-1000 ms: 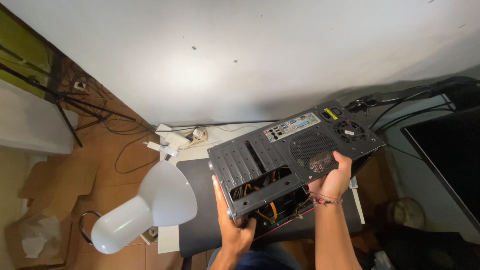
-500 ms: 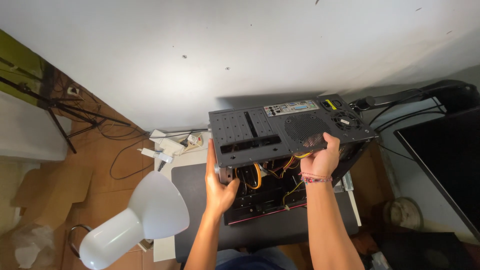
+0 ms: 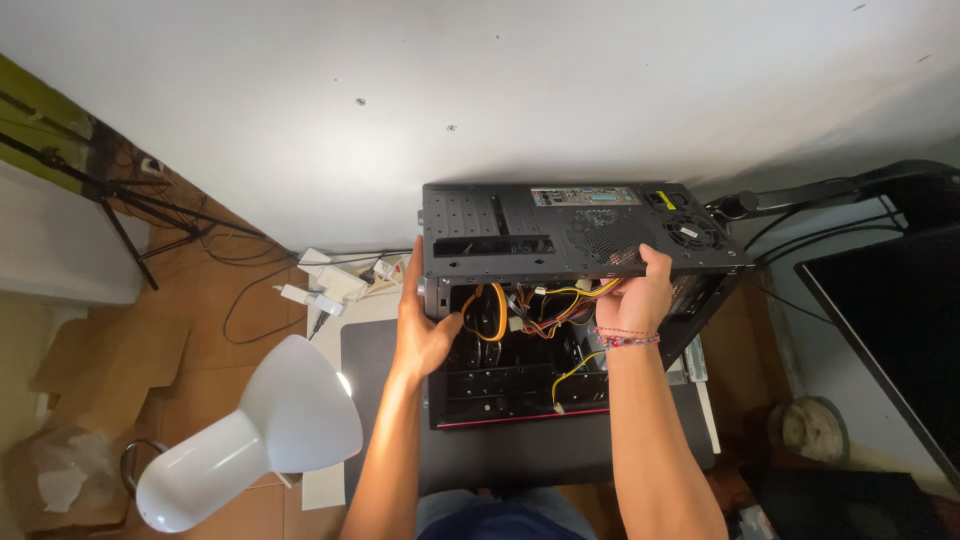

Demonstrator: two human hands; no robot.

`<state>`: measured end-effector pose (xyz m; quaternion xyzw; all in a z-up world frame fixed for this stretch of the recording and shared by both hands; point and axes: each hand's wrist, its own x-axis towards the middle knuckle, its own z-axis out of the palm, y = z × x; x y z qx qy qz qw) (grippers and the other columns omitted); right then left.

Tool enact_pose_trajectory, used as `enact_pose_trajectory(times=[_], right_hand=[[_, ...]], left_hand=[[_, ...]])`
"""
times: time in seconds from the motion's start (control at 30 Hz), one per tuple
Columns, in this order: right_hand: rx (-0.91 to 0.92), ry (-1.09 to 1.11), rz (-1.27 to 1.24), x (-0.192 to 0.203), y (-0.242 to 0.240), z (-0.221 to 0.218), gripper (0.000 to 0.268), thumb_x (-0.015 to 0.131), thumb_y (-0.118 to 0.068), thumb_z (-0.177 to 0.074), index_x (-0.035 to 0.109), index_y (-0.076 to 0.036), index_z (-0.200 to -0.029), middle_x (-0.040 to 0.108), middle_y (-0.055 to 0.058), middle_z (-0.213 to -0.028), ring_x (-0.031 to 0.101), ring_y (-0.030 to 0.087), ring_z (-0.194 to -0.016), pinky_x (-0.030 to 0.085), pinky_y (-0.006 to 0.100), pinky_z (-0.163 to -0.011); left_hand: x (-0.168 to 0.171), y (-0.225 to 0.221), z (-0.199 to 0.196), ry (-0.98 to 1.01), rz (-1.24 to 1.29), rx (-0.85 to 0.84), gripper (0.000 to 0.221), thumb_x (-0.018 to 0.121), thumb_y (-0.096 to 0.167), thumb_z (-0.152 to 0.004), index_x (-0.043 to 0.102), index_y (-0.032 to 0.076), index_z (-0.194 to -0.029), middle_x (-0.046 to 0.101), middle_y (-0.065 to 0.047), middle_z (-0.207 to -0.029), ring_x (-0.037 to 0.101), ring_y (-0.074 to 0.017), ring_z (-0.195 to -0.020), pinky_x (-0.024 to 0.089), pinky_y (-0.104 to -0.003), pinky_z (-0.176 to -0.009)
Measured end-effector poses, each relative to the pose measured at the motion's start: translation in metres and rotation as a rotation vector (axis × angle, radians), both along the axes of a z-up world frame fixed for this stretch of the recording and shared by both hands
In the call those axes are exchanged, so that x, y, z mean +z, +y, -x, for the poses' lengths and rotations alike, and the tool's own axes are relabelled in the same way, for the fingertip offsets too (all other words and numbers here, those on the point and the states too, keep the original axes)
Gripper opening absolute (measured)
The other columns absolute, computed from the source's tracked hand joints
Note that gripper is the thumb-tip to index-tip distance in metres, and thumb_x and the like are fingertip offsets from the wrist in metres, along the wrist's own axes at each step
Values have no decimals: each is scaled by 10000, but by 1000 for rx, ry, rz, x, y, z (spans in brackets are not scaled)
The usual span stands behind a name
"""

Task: The person works on an open desktop computer case on a desk, routing and connecting internal power and data cables. They rotate the case to reach different sides, plug connectors into the motherboard and drives, and tuck wires along the case edges by hand.

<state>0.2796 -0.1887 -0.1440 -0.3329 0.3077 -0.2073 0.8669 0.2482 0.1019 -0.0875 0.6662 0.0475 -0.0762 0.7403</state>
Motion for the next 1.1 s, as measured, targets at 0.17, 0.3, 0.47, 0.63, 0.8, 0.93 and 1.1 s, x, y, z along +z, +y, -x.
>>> enact_pose_trajectory(times=[0.17, 0.3, 0.47, 0.63, 0.8, 0.93, 1.1], right_hand=[[-6, -18, -24, -1, 1, -4, 222, 656, -237, -901, 585, -54, -797, 615, 89, -740, 581, 236, -629, 492, 382, -612], [-23, -55, -65, 7, 6, -4, 184, 662, -222, -923, 583, -63, -872, 618, 57, -819, 626, 212, -752, 539, 389, -715], [167, -219, 29, -6, -5, 18, 307, 589, -361, -981, 536, -81, -868, 518, 59, -788, 495, 187, -689, 401, 330, -613], [289, -350, 199, -4, -4, 60, 192, 488, -263, -923, 537, -78, -919, 558, 71, -876, 475, 147, -714, 383, 275, -621], [413, -75, 941, 6, 1, 121, 148, 474, -61, -1033, 606, -33, -1092, 551, 16, -793, 445, 97, -695, 375, 254, -632], [546, 276, 1278, 28, 4, 154, 208, 603, -101, -992, 699, -35, -1164, 630, 26, -810, 464, 123, -649, 402, 278, -608], [1074, 350, 1504, 18, -9, 171, 206, 702, -161, -938, 745, -61, -1113, 776, 80, -946, 700, 128, -816, 535, 293, -762]], left_hand=[[-23, 1, -4, -193, -56, 7, 1106, 526, -183, -648, 155, 101, -1650, 550, -228, -1473, 614, -296, -1314, 516, -343, -1038], [-32, 0, -3, -246, -81, 38, 1082, 587, -141, -662, 200, 89, -1646, 482, -226, -1537, 544, -331, -1391, 464, -394, -1120], [-42, 2, 4, -339, -330, 122, 1003, 711, -75, -706, 306, 76, -1611, 457, -222, -1542, 459, -362, -1450, 393, -464, -1175], [-38, -2, 34, -375, -355, 186, 949, 783, 24, -756, 316, 66, -1581, 435, -215, -1545, 467, -356, -1427, 433, -451, -1135], [-65, -7, 100, -545, -536, 492, 488, 812, 35, -792, 565, 56, -1212, 588, -147, -1201, 572, -293, -1059, 513, -415, -934], [-63, -17, 138, -585, -530, 378, 274, 784, 23, -819, 603, 47, -1023, 637, -118, -1006, 630, -273, -943, 549, -376, -823], [-77, -36, 147, -341, -536, 119, 199, 739, 51, -838, 689, 20, -1027, 715, -127, -914, 721, -253, -840, 586, -348, -770]])
